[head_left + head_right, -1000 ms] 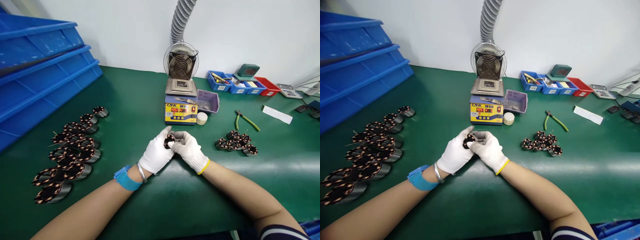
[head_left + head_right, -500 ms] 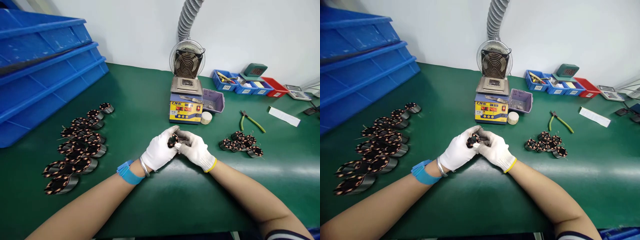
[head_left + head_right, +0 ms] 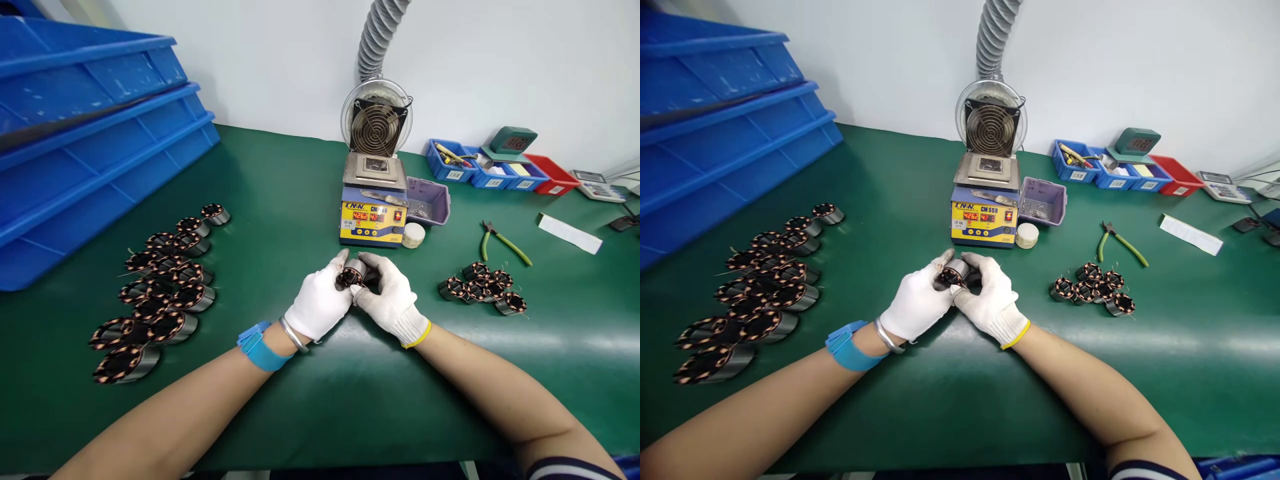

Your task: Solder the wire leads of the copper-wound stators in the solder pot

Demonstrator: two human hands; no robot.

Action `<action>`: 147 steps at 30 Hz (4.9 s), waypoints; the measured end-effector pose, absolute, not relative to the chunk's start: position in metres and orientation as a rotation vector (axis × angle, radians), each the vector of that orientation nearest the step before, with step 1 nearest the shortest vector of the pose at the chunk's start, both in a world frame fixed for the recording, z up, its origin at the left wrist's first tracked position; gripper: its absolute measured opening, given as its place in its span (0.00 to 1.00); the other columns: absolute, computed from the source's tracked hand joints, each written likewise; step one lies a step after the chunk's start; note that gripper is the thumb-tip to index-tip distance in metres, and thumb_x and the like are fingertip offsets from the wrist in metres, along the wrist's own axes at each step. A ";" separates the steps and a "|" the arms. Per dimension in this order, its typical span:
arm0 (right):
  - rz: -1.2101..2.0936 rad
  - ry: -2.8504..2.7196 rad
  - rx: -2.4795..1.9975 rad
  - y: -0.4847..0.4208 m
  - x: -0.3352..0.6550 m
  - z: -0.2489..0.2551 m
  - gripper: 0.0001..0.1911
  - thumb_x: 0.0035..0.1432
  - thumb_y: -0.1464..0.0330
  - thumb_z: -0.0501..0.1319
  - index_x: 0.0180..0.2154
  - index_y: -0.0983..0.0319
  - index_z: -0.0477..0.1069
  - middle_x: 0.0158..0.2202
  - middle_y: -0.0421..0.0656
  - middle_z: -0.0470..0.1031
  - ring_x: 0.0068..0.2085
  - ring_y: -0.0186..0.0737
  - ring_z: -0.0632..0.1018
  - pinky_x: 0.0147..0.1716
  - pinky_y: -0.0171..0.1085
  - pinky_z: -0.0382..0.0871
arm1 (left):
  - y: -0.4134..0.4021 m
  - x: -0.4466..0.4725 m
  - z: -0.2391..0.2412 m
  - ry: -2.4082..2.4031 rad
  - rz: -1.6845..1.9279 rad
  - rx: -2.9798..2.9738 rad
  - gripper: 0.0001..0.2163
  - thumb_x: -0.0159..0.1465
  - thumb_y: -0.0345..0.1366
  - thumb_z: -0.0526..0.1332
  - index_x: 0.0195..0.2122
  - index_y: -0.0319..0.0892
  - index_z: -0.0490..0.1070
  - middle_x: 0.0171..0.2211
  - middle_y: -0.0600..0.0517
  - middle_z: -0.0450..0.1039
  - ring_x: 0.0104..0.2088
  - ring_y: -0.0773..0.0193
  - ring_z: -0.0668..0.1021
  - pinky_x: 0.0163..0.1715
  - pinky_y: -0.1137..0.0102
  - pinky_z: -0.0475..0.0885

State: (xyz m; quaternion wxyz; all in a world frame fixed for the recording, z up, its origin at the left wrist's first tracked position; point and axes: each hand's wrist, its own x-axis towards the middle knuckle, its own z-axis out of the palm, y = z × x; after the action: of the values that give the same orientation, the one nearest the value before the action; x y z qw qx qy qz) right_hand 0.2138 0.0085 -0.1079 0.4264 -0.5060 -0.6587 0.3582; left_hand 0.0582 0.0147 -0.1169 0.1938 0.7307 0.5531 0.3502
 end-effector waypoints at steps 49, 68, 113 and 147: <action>1.453 -1.148 -0.967 0.042 0.225 -0.111 0.29 0.44 0.67 0.68 0.50 0.63 0.69 0.49 0.46 0.76 0.49 0.47 0.76 0.43 0.42 0.75 | 0.022 0.029 -0.081 0.780 1.077 0.800 0.13 0.49 0.41 0.68 0.31 0.39 0.71 0.30 0.47 0.75 0.29 0.61 0.77 0.24 0.70 0.69; 1.243 -1.276 -1.219 0.034 0.217 -0.111 0.29 0.47 0.70 0.67 0.53 0.62 0.68 0.45 0.45 0.77 0.41 0.42 0.79 0.44 0.41 0.77 | 0.030 0.027 -0.085 1.354 1.325 1.355 0.14 0.62 0.48 0.59 0.33 0.40 0.69 0.25 0.54 0.72 0.22 0.70 0.72 0.18 0.75 0.63; -0.431 -2.297 -1.807 0.227 0.237 0.042 0.19 0.55 0.68 0.59 0.50 0.65 0.71 0.47 0.55 0.72 0.46 0.55 0.74 0.45 0.51 0.69 | 0.049 0.044 -0.125 1.118 1.073 1.201 0.22 0.57 0.47 0.64 0.47 0.38 0.71 0.37 0.47 0.75 0.31 0.64 0.75 0.32 0.68 0.70; 0.511 -1.968 -1.679 0.149 0.214 0.015 0.21 0.48 0.63 0.68 0.46 0.59 0.75 0.38 0.40 0.78 0.37 0.41 0.78 0.39 0.38 0.74 | 0.052 0.046 -0.131 1.296 1.212 1.466 0.39 0.62 0.41 0.59 0.69 0.42 0.38 0.63 0.38 0.59 0.36 0.66 0.78 0.45 0.66 0.73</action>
State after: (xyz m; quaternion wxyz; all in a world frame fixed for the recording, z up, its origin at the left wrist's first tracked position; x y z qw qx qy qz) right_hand 0.2140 0.1488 0.0154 0.2497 -0.6167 -0.7226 0.1876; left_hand 0.0459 0.0519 -0.1310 0.4076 0.5816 0.5143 0.4807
